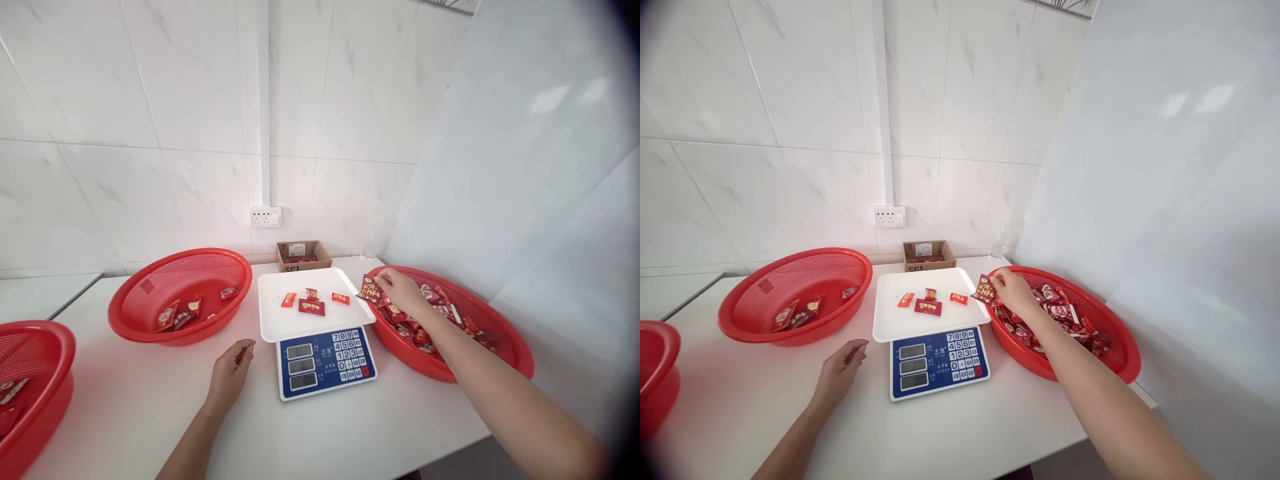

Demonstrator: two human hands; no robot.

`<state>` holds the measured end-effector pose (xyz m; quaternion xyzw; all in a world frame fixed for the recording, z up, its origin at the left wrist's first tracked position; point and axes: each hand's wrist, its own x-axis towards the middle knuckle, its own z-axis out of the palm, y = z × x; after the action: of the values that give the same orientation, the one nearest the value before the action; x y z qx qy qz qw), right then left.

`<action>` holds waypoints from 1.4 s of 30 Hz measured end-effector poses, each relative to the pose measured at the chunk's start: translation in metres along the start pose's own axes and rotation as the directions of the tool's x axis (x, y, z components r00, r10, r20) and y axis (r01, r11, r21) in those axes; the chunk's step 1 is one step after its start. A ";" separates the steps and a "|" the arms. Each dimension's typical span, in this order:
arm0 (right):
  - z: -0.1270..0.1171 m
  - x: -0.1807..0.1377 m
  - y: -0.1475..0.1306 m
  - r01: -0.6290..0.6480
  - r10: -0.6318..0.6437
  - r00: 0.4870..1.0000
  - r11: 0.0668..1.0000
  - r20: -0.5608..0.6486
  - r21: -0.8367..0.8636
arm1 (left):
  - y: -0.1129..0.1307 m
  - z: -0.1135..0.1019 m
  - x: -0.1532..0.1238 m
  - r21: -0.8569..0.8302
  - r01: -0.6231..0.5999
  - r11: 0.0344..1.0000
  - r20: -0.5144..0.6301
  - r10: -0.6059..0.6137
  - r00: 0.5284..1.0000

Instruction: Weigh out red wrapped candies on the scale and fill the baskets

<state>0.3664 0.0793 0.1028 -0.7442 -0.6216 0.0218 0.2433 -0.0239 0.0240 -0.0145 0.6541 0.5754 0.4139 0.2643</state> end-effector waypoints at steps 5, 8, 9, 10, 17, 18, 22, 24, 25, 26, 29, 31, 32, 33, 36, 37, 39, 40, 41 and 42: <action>0.022 -0.011 -0.058 0.141 -0.115 0.975 0.981 0.188 -0.132 | -0.001 -0.001 -0.001 -0.020 0.008 1.000 -0.005 -0.008 1.000; 0.029 -0.006 -0.074 0.189 -0.137 0.963 0.957 0.232 -0.220 | -0.003 -0.001 -0.001 -0.030 0.003 1.000 -0.011 -0.003 1.000; 0.029 -0.002 -0.077 0.186 -0.136 0.967 0.954 0.214 -0.235 | -0.003 0.000 -0.001 -0.033 0.001 0.999 -0.013 -0.002 1.000; 0.028 0.003 -0.079 0.171 -0.128 0.974 0.956 0.185 -0.239 | -0.004 0.000 0.000 -0.037 0.000 0.999 -0.012 -0.001 1.000; 0.037 0.034 -0.091 0.043 -0.050 0.993 0.997 0.106 0.067 | -0.008 0.002 0.000 -0.074 -0.002 0.997 -0.006 0.002 1.000; 0.041 0.035 -0.092 0.043 -0.056 0.990 0.994 0.132 0.101 | -0.008 0.002 0.000 -0.074 -0.002 0.997 -0.008 0.002 1.000; 0.063 0.023 -0.092 0.107 -0.135 0.965 0.985 0.225 0.132 | -0.007 0.002 -0.001 -0.069 -0.002 0.998 -0.006 0.002 1.000; 0.072 0.011 -0.093 0.165 -0.190 0.940 0.980 0.285 0.107 | -0.006 0.002 -0.001 -0.069 -0.002 0.998 0.004 0.003 1.000; 0.076 0.004 -0.094 0.192 -0.211 0.922 0.977 0.323 0.090 | -0.005 0.002 -0.002 -0.069 -0.005 0.998 0.010 0.006 1.000; 0.079 -0.002 -0.096 0.215 -0.227 0.904 0.974 0.361 0.073 | -0.005 0.003 -0.002 -0.070 -0.008 0.997 0.016 0.009 1.000; 0.086 -0.015 -0.104 0.258 -0.250 0.872 0.965 0.420 0.039 | -0.004 0.003 -0.002 -0.073 -0.007 0.997 0.025 0.009 1.000; 0.089 -0.018 -0.112 0.291 -0.272 0.864 0.956 0.423 0.021 | -0.004 0.003 -0.002 -0.079 -0.003 0.997 0.018 0.004 1.000; 0.091 -0.018 -0.116 0.312 -0.288 0.860 0.950 0.421 0.012 | -0.005 0.003 -0.002 -0.082 -0.002 0.997 0.013 0.003 1.000; 0.092 -0.017 -0.119 0.336 -0.306 0.855 0.942 0.420 0.003 | -0.005 0.003 -0.002 -0.086 -0.002 0.996 0.008 0.002 1.000; 0.095 -0.014 -0.126 0.410 -0.368 0.830 0.912 0.420 -0.011 | -0.007 0.004 -0.001 -0.106 0.000 0.994 -0.007 -0.001 1.000; 0.096 -0.013 -0.127 0.429 -0.383 0.819 0.903 0.427 -0.011 | -0.008 0.004 -0.001 -0.111 0.002 0.994 -0.011 -0.004 1.000; 0.096 -0.012 -0.128 0.459 -0.413 0.800 0.888 0.435 -0.002 | -0.009 0.005 -0.001 -0.117 0.006 0.993 -0.012 -0.007 1.000; 0.096 -0.012 -0.128 0.471 -0.427 0.796 0.882 0.430 0.005 | -0.009 0.005 -0.001 -0.118 0.006 0.993 -0.010 -0.007 1.000; 0.096 -0.012 -0.127 0.479 -0.439 0.794 0.878 0.420 0.012 | -0.009 0.005 -0.001 -0.117 0.005 0.993 -0.007 -0.006 1.000; 0.095 -0.012 -0.127 0.483 -0.448 0.797 0.875 0.406 0.016 | -0.008 0.005 -0.001 -0.115 0.006 0.993 -0.004 -0.006 1.000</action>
<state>0.2159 0.1135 0.0647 -0.5582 -0.8218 0.0844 0.0769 -0.0242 0.0256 -0.0241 0.6351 0.5531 0.4471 0.3013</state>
